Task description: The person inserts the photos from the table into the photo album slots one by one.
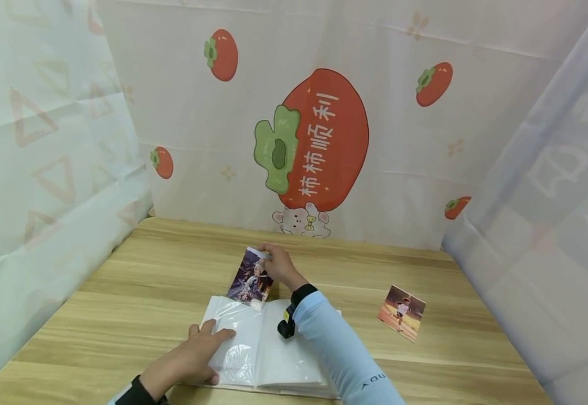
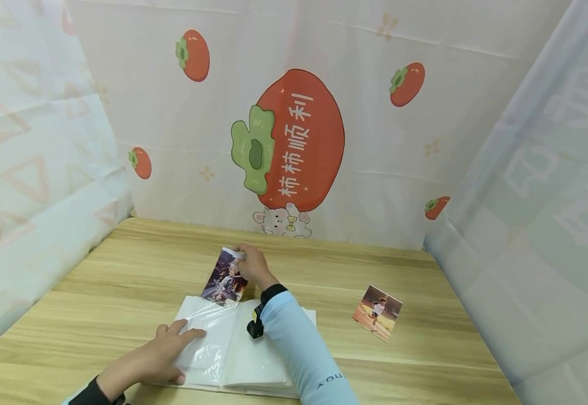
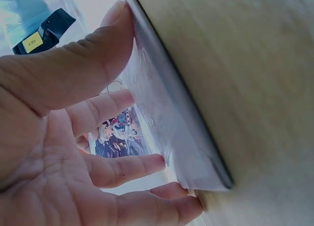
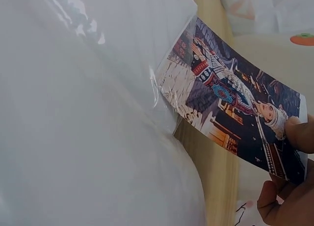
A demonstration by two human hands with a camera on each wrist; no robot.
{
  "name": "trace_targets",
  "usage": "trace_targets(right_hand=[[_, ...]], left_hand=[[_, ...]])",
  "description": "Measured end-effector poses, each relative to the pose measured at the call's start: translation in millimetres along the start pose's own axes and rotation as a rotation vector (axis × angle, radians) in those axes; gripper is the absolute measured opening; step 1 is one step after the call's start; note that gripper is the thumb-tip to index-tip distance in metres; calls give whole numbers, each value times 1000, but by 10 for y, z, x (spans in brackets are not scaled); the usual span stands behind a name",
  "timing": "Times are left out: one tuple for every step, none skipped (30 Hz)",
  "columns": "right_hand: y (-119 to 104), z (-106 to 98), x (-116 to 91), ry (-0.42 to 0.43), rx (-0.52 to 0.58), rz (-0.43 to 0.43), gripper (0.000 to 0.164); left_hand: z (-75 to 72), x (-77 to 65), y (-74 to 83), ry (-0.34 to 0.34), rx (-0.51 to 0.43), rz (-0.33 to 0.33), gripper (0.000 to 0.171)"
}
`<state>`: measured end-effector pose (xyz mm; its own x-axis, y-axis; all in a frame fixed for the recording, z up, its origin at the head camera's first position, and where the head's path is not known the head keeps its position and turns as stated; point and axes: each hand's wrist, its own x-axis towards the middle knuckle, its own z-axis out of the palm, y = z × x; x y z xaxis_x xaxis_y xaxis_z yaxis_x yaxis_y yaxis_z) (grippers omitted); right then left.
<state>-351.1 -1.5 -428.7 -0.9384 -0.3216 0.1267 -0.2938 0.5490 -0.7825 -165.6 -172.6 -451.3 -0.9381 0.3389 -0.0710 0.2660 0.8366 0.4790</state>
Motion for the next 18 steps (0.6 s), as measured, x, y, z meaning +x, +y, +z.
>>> trace_targets(right_hand=[[-5, 4, 0, -1, -10, -3, 25], [-6, 12, 1, -2, -20, -5, 25], [-3, 22, 5, -3, -37, -11, 25], [-6, 29, 6, -5, -54, -18, 25], [-7, 36, 6, -7, -68, -26, 25], [-9, 42, 5, -8, -81, -34, 25], [-5, 52, 6, -8, -97, -42, 25], [-2, 58, 4, -9, -107, -48, 25], [-4, 62, 2, -10, -117, -55, 26], [-9, 63, -3, -10, -123, -56, 26], [-14, 65, -6, -10, -128, -57, 26], [-17, 66, -9, -11, -133, -57, 27], [-21, 67, -12, -11, -137, -58, 27], [-24, 66, -14, -11, -138, -61, 28], [-26, 66, -16, -12, -141, -67, 29], [-27, 64, -20, -12, -143, -77, 30], [-29, 62, -23, -12, -141, -87, 31], [-31, 60, -27, -15, -140, -97, 33]], left_hand=[[0, 0, -1, -4, -1, -3, 74], [2, 0, -1, -6, 1, -6, 74], [2, -1, -1, -7, 1, -5, 74], [-1, 1, -3, -9, 1, -6, 73], [-2, 1, -4, -10, 2, -5, 73], [-4, 1, -5, -13, 2, -5, 73], [-5, 2, -5, -16, 3, -5, 73], [-4, 0, -4, -15, 5, -2, 73], [-3, -3, -3, -15, 5, 0, 73], [-1, -4, -3, -16, 4, 0, 73], [0, -5, -3, -18, 4, 1, 73], [-2, -5, -3, -20, 0, 0, 73], [-1, -3, -4, -19, -1, 1, 73], [-3, -3, -7, -15, -4, 3, 72], [-6, -2, -8, -10, -6, 7, 71], [-7, -2, -9, -6, -7, 11, 69], [-9, -2, -10, -3, -7, 15, 67], [-10, -4, -11, 1, -8, 19, 65]])
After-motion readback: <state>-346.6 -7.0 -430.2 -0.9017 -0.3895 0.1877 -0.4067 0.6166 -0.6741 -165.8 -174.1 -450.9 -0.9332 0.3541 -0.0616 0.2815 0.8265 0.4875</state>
